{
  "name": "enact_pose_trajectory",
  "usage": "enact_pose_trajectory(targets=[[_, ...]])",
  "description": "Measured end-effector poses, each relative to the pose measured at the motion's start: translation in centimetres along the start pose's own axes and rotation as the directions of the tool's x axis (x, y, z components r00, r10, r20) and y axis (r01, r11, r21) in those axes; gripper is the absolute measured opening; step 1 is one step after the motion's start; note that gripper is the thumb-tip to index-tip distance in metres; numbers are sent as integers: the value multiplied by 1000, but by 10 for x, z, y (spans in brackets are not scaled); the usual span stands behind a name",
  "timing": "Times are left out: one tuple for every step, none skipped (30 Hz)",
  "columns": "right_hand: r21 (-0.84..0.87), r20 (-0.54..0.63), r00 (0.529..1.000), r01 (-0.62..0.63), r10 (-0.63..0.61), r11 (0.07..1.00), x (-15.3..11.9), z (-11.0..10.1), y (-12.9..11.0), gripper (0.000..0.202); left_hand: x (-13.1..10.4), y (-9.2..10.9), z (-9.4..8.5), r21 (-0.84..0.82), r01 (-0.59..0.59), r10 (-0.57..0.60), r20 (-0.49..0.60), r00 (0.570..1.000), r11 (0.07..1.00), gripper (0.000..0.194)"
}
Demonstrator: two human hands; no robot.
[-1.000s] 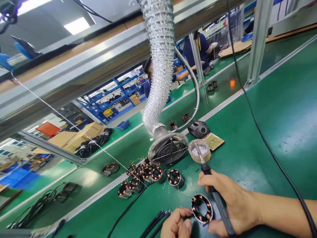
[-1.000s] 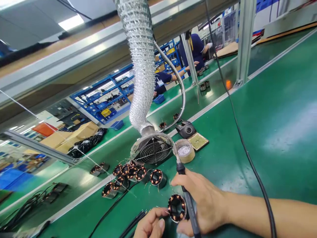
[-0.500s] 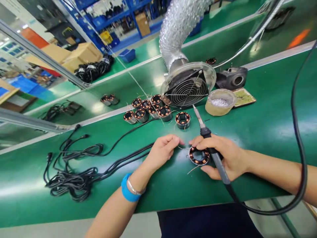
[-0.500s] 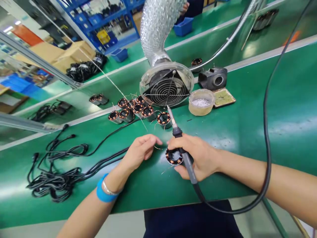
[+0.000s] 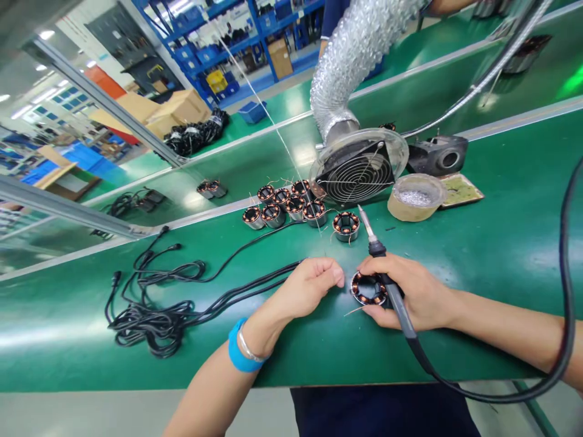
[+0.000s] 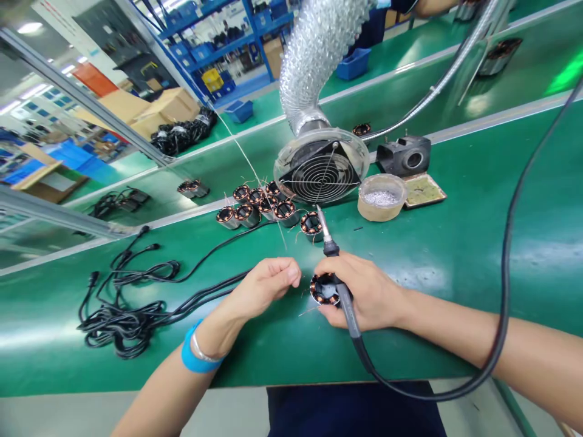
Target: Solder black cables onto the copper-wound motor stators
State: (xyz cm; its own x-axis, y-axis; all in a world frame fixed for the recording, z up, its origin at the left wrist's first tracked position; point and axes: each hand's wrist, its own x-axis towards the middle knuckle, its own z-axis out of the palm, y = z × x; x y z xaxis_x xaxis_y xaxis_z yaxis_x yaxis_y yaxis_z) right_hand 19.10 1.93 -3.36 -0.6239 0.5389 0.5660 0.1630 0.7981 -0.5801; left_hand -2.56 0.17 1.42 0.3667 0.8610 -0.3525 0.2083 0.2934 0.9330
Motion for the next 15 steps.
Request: enact_pose_trajectory(targets=[[-13,-16,1000,4,-4,1000,1,1,0,37,3,2,4,-78,21,-23,-21,1000,997,48],[-27,-33,999,5,-6,1000,2,1,0,36,5,3,7,-141,45,-49,-23,999,989,49],[-37,-49,999,3,-5,999,3,2,0,36,6,4,9,-178,64,-68,-15,998,982,49],[-42,-59,998,-1,-1,999,4,2,0,36,7,4,10,-182,72,-76,-13,997,981,50],[-42,-59,998,-6,4,999,5,3,-1,36,6,3,9,-150,67,-72,-23,997,986,50],[-39,-46,999,-11,10,999,7,4,-1,37,3,2,6,-89,54,-58,-41,997,995,51],[-38,-27,1000,-17,16,999,8,4,-1,39,0,1,3,-3,42,-42,-58,997,999,52],[-38,-11,1000,-21,21,999,8,4,-1,41,-4,0,-1,94,37,-30,-71,997,995,51],[-40,-4,1000,-26,26,999,9,5,-2,43,-9,-1,-4,185,40,-26,-77,997,982,50],[-44,-10,999,-33,33,999,9,5,-3,44,-14,-1,-7,258,47,-29,-74,997,965,46],[-46,-26,999,-42,41,998,8,6,-3,44,-19,-1,-9,312,52,-33,-67,997,949,43],[-47,-45,998,-51,49,998,7,6,-4,44,-23,-1,-10,354,48,-27,-63,998,934,39],[-46,-59,997,-59,57,997,6,7,-5,43,-27,0,-9,392,33,-9,-65,998,920,36],[-43,-67,996,-64,61,997,4,8,-5,41,-30,1,-7,432,9,25,-73,997,902,34],[-41,-68,996,-65,62,997,3,8,-6,40,-31,2,-5,471,-17,67,-89,994,882,32]])
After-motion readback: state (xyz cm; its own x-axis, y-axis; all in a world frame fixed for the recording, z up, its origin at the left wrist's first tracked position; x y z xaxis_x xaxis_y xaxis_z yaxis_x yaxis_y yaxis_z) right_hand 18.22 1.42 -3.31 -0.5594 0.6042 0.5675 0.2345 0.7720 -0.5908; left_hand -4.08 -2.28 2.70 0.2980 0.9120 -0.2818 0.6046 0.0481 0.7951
